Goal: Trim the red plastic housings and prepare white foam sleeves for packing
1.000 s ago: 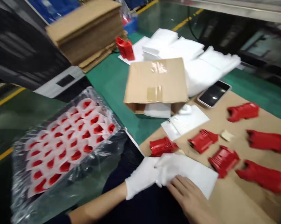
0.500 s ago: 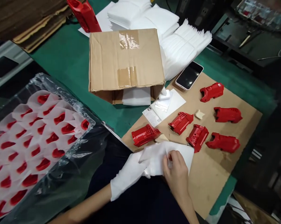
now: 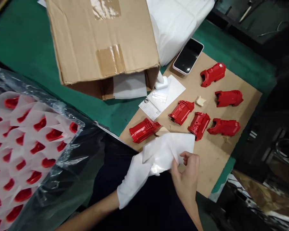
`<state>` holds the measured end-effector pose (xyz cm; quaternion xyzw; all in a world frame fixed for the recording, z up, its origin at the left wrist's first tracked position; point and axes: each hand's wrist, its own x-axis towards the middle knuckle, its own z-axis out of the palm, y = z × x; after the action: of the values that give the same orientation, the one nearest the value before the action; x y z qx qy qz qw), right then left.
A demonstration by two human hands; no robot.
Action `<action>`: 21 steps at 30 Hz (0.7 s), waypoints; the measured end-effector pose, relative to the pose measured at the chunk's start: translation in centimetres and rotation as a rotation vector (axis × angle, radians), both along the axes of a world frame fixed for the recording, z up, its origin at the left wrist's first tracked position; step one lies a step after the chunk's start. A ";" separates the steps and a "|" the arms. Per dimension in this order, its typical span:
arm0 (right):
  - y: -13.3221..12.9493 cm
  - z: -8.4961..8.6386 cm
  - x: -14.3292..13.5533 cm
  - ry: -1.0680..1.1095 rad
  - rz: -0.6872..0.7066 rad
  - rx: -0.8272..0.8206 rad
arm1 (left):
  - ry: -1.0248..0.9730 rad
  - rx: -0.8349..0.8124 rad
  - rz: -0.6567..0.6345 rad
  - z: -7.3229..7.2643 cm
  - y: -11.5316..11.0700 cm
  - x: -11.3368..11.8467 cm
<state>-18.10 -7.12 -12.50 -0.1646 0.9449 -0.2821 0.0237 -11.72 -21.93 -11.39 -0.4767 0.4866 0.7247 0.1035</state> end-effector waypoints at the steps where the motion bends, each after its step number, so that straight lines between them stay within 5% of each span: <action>1: 0.4 -0.1 0.6 -0.033 -0.066 0.018 | 0.003 -0.029 -0.017 -0.3 0.0 0.1; 7: 0.1 -1.0 3.4 -0.132 -0.122 0.057 | 0.035 -0.131 -0.150 -0.7 -0.1 0.6; 15: -0.1 -1.9 3.7 -0.075 -0.114 0.150 | 0.017 -0.158 -0.167 -0.8 -0.5 0.5; 21: -0.4 -0.9 3.8 0.051 -0.022 0.266 | -0.006 0.115 -0.177 -0.1 -0.7 -0.2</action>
<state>-14.28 -7.49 -13.42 -0.1566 0.9760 -0.1501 0.0182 -11.95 -22.58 -11.52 -0.4275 0.4841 0.7379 0.1958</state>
